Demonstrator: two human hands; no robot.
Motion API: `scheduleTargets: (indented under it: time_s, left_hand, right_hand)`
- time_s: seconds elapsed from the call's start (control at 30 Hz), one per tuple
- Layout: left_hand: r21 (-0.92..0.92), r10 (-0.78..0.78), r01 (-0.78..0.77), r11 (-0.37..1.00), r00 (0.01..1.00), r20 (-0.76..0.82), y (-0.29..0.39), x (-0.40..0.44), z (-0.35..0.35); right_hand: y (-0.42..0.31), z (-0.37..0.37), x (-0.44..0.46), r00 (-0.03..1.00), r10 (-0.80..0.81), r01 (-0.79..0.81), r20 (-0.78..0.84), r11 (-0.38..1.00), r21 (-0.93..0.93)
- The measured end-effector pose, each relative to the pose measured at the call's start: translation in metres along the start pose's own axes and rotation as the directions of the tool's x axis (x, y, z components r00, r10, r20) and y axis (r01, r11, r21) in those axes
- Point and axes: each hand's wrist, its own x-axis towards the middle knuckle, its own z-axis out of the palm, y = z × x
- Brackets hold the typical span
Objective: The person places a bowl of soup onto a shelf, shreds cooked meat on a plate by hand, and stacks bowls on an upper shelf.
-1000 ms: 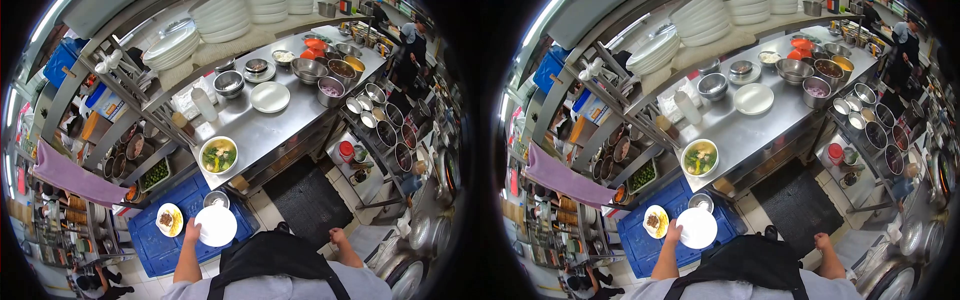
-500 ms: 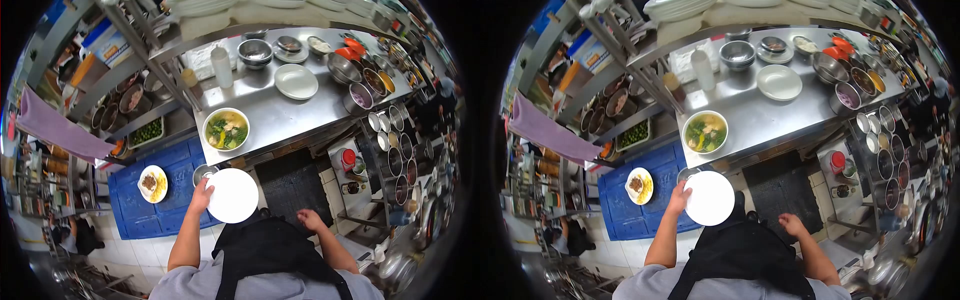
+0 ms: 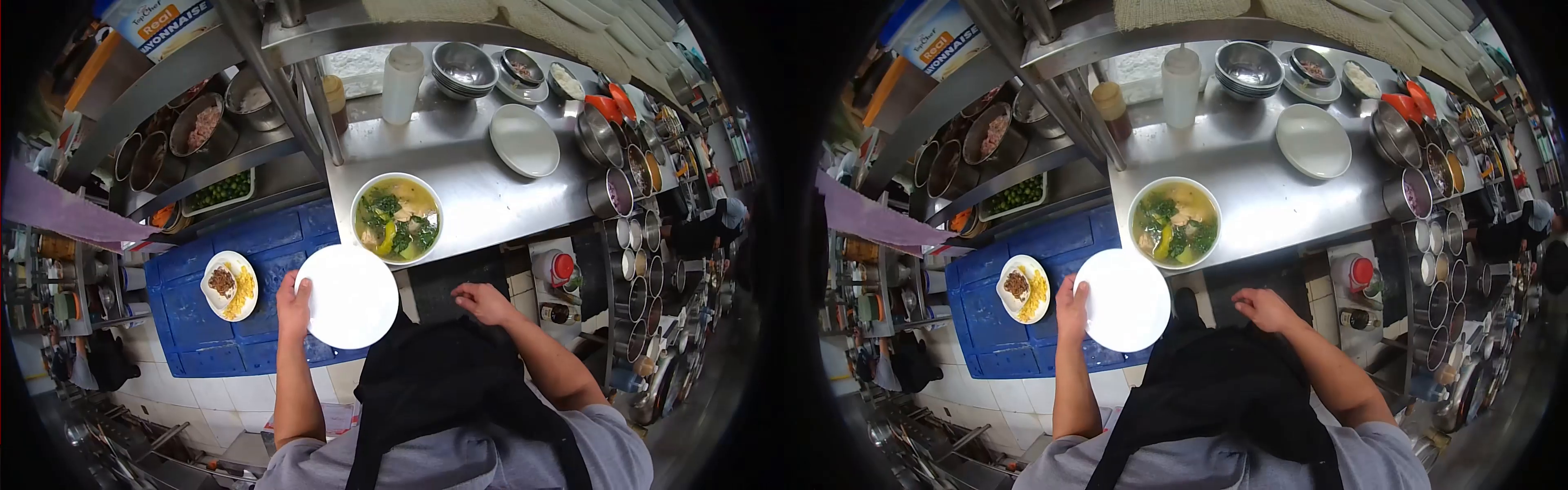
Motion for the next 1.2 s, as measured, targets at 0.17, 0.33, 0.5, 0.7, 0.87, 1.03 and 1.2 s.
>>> scheduleTargets:
  time_s: [0.17, 0.33, 0.5, 0.7, 0.87, 1.03, 1.2]
  left_hand:
    - [0.106, 0.078, -0.075, 0.992, 0.996, -0.034, 0.027, 0.038, 0.039]
    - [0.108, 0.040, -0.037, 0.993, 0.999, -0.028, 0.055, 0.048, 0.079]
    - [0.110, 0.023, -0.009, 0.994, 0.992, -0.124, 0.064, 0.048, 0.106]
    - [0.255, 0.120, -0.073, 0.964, 0.977, -0.174, 0.080, 0.028, 0.147]
    - [0.187, 0.145, -0.093, 0.978, 0.946, -0.289, 0.098, -0.001, 0.197]
    - [-0.001, 0.023, -0.025, 1.000, 0.921, -0.389, 0.056, -0.002, 0.177]
    - [0.072, -0.090, 0.121, 0.990, 0.937, -0.339, 0.041, 0.006, 0.149]
  right_hand:
    - [-0.004, -0.016, 0.033, 0.998, 0.026, -0.016, -0.060, 0.985, 0.170]
    - [-0.001, -0.046, 0.044, 0.997, 0.055, -0.035, -0.045, 0.933, 0.359]
    - [0.006, -0.069, 0.061, 1.000, -0.012, 0.018, -0.017, 0.886, 0.464]
    - [-0.014, -0.103, 0.064, 0.969, -0.187, 0.029, 0.163, 0.739, 0.673]
    - [0.001, -0.120, 0.070, 0.947, -0.285, 0.081, 0.146, 0.655, 0.751]
    - [-0.018, -0.137, 0.094, 0.950, -0.280, 0.129, 0.139, 0.757, 0.640]
    - [-0.040, -0.127, 0.114, 0.959, -0.276, 0.221, 0.062, 0.867, 0.446]
